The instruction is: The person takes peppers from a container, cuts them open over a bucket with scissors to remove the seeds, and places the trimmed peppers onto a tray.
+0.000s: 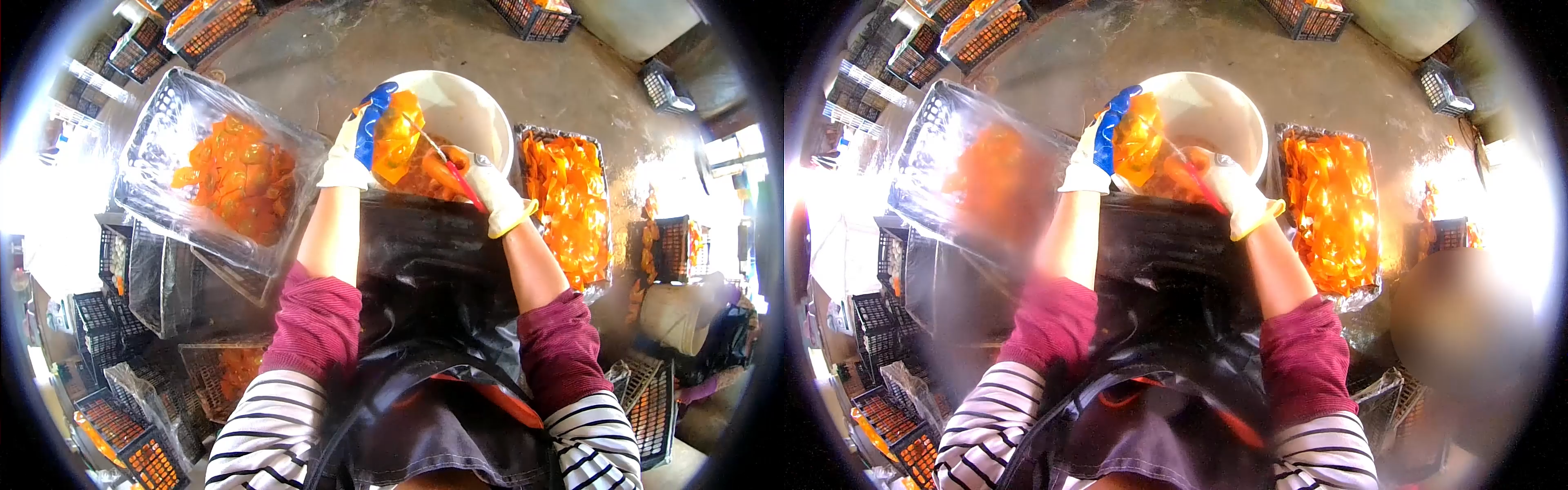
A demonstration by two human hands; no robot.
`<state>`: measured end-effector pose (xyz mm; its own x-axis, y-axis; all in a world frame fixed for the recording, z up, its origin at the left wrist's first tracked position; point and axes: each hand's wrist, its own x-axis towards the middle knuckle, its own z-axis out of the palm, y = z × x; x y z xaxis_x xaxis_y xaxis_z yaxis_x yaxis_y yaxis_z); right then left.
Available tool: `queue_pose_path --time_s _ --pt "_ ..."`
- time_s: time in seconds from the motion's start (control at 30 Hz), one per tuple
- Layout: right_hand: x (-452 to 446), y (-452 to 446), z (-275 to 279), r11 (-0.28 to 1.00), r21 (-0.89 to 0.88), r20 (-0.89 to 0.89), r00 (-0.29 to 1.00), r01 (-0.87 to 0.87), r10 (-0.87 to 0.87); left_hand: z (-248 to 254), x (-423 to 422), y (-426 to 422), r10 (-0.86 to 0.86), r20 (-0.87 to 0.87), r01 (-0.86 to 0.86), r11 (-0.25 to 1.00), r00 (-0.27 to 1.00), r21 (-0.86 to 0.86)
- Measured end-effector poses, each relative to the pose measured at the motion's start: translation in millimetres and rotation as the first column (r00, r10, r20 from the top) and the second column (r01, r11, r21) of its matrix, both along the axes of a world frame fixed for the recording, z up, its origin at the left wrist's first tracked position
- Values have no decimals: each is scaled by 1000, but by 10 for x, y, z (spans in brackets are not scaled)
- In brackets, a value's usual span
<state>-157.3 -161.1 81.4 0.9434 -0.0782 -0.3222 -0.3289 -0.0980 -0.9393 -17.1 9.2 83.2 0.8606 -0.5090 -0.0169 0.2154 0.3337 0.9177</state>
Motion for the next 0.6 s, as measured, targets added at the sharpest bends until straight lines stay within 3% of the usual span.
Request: queue_pose_path --time_s 0.03,0.13,0.23,0.27,0.3,0.4,0.47,0.53,0.57,0.6 --pt "2 -11 -60 1000 13 35 999 19 -20 17 4 3 30 22 -31 999 999 42" --pt "24 -17 -194 888 -459 232 967 14 105 17 -11 44 50 52 -59 983 997 172" --pt "-62 2 -15 849 -522 107 981 -84 163 -392 221 136 -65 125 17 934 990 356" --pt "-62 -29 -6 873 -467 12 986 -142 167 -557 331 147 -126 150 51 903 981 426" --pt "-61 -13 -57 893 -434 16 990 -121 142 -566 383 134 -96 178 -41 768 979 640" --pt "9 -9 -206 965 -261 24 999 -15 22 -133 134 135 -30 271 -39 968 962 246" --pt "31 -41 -208 989 -130 17 997 71 -70 -159 186 64 40 222 -84 977 974 194" --pt "48 -54 -60 989 -12 8 989 149 -149 65 -8 20 78 -153 -79 997 985 2" --pt "55 -80 -163 912 336 78 958 237 -277 27 2 47 -16 -51 19 999 999 51" --pt "61 -107 -222 905 361 81 959 225 -271 -97 88 41 -123 -29 125 990 992 61"
